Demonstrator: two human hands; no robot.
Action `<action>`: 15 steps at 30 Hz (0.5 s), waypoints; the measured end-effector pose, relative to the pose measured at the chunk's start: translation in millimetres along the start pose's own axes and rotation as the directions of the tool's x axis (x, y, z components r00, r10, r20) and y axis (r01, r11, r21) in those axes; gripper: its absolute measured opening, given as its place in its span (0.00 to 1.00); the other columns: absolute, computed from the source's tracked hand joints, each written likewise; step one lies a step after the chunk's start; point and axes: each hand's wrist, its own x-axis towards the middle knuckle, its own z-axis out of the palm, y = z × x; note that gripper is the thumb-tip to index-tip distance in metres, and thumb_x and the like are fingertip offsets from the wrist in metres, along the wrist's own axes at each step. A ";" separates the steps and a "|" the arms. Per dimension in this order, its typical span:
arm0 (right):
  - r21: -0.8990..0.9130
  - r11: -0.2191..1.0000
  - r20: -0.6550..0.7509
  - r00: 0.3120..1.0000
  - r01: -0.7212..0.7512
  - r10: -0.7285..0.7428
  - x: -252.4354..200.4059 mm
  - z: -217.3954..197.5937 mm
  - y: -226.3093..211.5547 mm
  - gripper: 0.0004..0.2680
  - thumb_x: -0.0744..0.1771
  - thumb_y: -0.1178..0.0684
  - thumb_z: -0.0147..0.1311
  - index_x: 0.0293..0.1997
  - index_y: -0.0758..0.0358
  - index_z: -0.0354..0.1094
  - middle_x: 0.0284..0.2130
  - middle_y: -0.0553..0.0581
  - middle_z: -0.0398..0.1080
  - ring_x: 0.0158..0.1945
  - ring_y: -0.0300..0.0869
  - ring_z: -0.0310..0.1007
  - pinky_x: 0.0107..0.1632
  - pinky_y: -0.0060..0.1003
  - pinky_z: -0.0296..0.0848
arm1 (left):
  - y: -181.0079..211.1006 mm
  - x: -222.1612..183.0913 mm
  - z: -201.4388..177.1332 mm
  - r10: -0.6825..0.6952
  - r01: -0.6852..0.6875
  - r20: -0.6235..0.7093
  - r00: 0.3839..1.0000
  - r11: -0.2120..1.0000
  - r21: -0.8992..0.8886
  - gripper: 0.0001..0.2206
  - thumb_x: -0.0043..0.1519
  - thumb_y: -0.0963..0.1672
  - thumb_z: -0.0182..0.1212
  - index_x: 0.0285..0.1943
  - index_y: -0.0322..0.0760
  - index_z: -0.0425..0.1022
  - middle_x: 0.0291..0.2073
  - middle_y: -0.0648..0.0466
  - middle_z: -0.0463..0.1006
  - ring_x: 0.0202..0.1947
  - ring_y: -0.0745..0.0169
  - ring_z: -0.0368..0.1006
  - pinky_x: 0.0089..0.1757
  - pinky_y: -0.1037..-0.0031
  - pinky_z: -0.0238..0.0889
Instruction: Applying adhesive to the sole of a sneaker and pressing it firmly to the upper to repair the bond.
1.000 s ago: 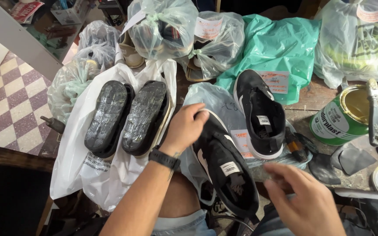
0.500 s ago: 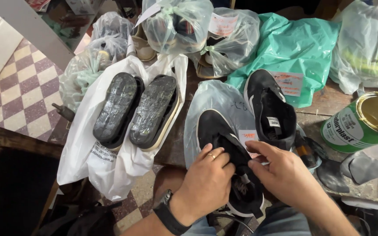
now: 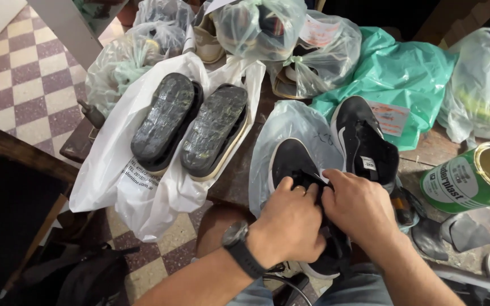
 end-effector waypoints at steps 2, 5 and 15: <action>-0.053 0.998 0.057 0.997 -0.043 0.046 1.4 -6.5 -0.7 0.16 0.65 0.45 0.45 0.58 0.43 0.74 0.47 0.50 0.81 0.50 0.55 0.80 0.47 0.56 0.76 | 2.1 12.4 -2.1 -0.014 0.015 0.031 0.999 1.000 -0.018 0.28 0.55 0.56 0.53 0.50 0.33 0.86 0.54 0.38 0.81 0.41 0.45 0.79 0.58 0.51 0.54; -0.056 0.998 0.019 1.000 0.001 0.000 0.8 -8.6 3.0 0.14 0.65 0.46 0.47 0.51 0.44 0.78 0.43 0.49 0.83 0.47 0.53 0.81 0.46 0.54 0.76 | 3.9 28.7 -13.8 -0.074 0.031 0.391 0.917 0.993 0.114 0.40 0.60 0.60 0.45 0.77 0.37 0.63 0.72 0.38 0.65 0.64 0.47 0.68 0.61 0.53 0.50; 0.046 0.998 -0.121 0.992 0.034 -0.029 -14.1 6.0 6.7 0.12 0.66 0.45 0.50 0.53 0.45 0.76 0.42 0.49 0.82 0.45 0.53 0.81 0.44 0.54 0.77 | 5.7 43.8 -14.4 -0.200 0.128 0.399 0.895 0.971 0.200 0.30 0.55 0.61 0.60 0.59 0.46 0.78 0.50 0.58 0.81 0.54 0.58 0.75 0.50 0.67 0.66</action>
